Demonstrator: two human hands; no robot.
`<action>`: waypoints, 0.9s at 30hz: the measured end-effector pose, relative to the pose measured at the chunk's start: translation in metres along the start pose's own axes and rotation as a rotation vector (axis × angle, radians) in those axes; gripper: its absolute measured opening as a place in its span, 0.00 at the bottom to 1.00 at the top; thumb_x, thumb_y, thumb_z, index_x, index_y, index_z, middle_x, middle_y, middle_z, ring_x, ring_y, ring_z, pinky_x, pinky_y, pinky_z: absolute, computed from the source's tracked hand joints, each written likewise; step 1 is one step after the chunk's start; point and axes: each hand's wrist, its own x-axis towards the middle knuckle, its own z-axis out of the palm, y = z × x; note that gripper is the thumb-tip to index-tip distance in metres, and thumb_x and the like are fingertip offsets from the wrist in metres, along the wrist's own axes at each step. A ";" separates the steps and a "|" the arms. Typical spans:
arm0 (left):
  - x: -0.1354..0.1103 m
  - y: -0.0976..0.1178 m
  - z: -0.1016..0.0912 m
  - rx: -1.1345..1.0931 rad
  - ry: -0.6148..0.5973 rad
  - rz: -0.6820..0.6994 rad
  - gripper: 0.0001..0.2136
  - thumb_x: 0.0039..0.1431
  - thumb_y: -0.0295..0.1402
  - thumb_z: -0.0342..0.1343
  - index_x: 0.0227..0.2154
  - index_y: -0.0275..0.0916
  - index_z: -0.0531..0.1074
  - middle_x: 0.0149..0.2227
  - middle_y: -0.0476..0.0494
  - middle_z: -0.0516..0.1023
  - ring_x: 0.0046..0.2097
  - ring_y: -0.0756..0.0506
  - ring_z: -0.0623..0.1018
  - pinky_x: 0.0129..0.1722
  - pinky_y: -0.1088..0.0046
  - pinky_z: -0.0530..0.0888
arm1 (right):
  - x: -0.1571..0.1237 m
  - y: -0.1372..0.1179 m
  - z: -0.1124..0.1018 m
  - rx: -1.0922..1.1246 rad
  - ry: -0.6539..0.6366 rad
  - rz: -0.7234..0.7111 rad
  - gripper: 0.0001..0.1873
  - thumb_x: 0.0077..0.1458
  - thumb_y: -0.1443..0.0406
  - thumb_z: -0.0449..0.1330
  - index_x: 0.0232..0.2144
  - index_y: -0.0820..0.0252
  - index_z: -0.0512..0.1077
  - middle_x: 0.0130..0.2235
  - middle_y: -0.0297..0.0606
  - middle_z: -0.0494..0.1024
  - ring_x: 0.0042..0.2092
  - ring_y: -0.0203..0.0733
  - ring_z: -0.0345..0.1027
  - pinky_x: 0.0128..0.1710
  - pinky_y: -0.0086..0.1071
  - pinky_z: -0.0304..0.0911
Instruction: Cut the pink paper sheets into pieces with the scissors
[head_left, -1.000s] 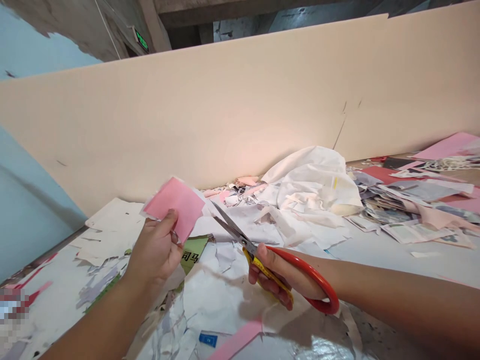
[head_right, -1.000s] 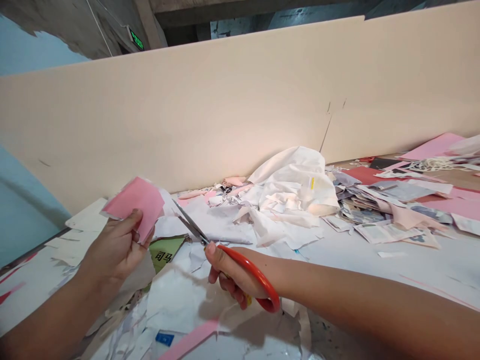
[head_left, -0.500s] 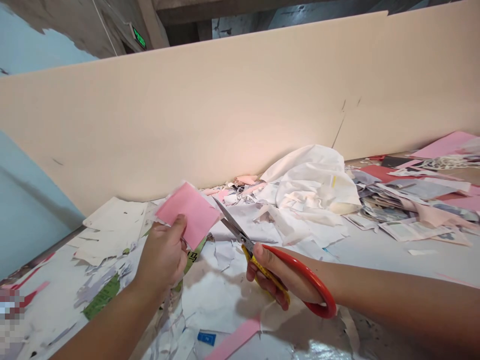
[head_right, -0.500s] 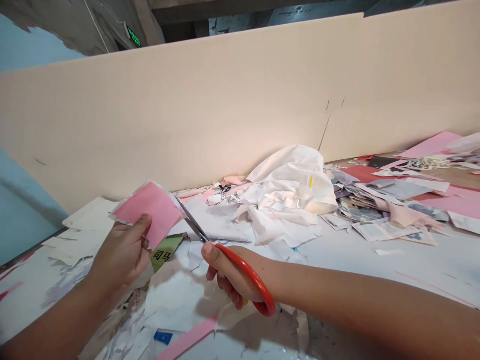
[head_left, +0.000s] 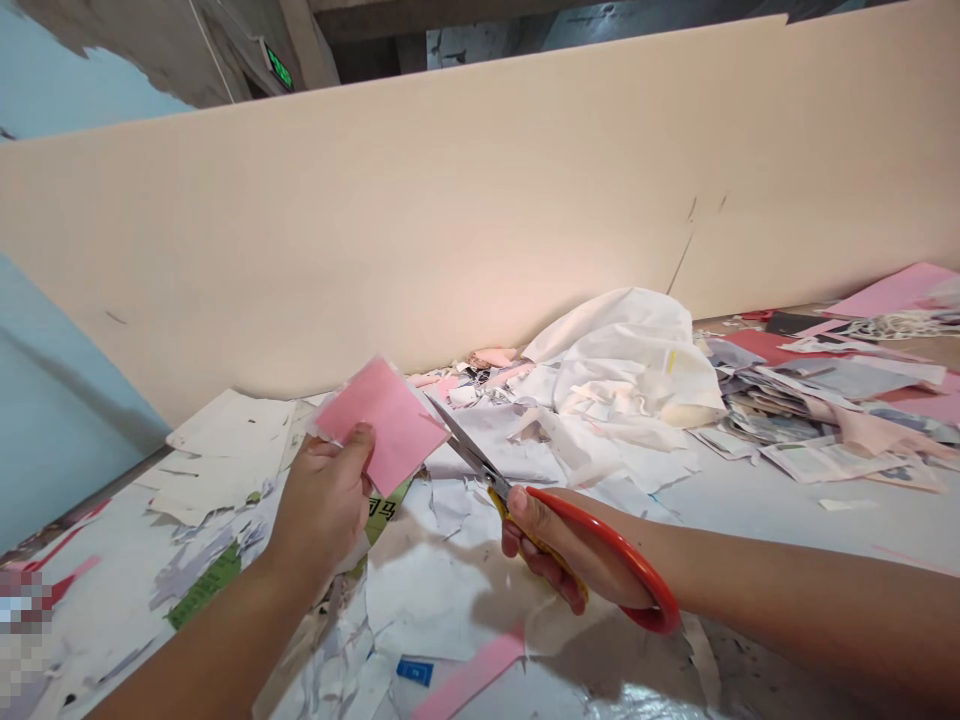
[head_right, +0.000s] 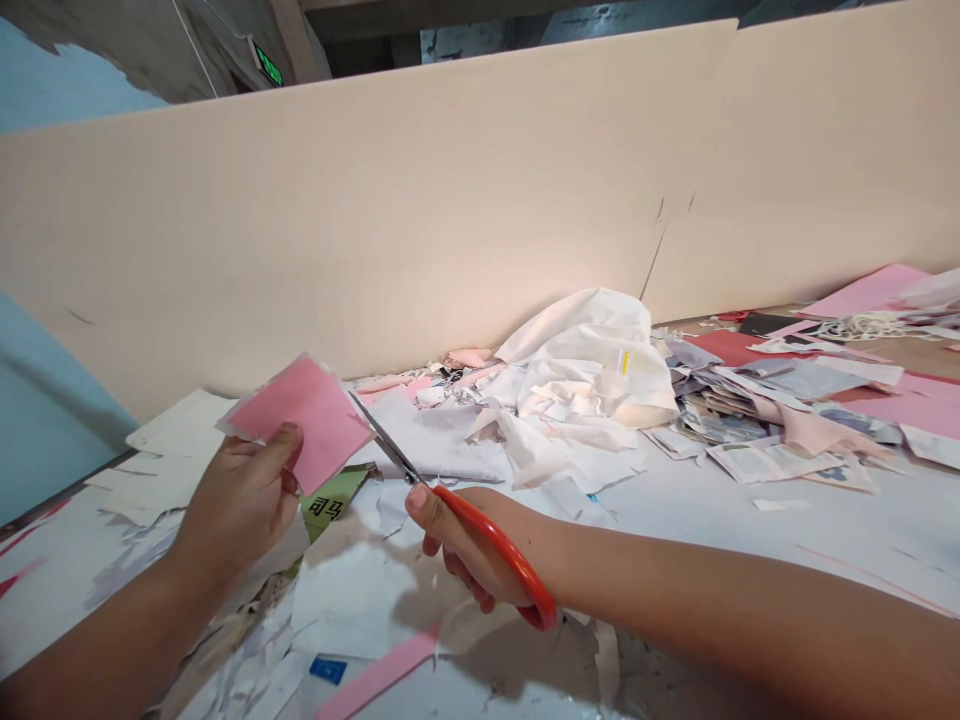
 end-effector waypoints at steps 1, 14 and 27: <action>0.002 -0.001 -0.001 -0.033 -0.021 -0.016 0.08 0.42 0.27 0.59 0.22 0.39 0.62 0.13 0.58 0.63 0.15 0.56 0.62 0.12 0.82 0.57 | 0.000 -0.001 0.000 0.008 0.008 -0.013 0.32 0.49 0.41 0.36 0.29 0.62 0.63 0.19 0.29 0.60 0.16 0.28 0.54 0.18 0.26 0.54; -0.027 -0.050 -0.001 0.009 -0.859 -0.456 0.12 0.46 0.31 0.59 0.36 0.35 0.71 0.28 0.44 0.76 0.29 0.48 0.74 0.29 0.73 0.70 | 0.028 0.024 -0.007 0.378 0.159 -0.028 0.09 0.42 0.65 0.57 0.16 0.62 0.64 0.17 0.33 0.67 0.21 0.35 0.61 0.22 0.29 0.58; 0.016 -0.048 -0.021 0.621 -0.660 -0.155 0.17 0.48 0.34 0.53 0.43 0.39 0.65 0.37 0.42 0.73 0.34 0.44 0.74 0.31 0.67 0.69 | 0.031 0.020 0.000 0.612 0.358 -0.020 0.10 0.36 0.67 0.57 0.18 0.59 0.55 0.17 0.26 0.58 0.19 0.31 0.54 0.19 0.27 0.52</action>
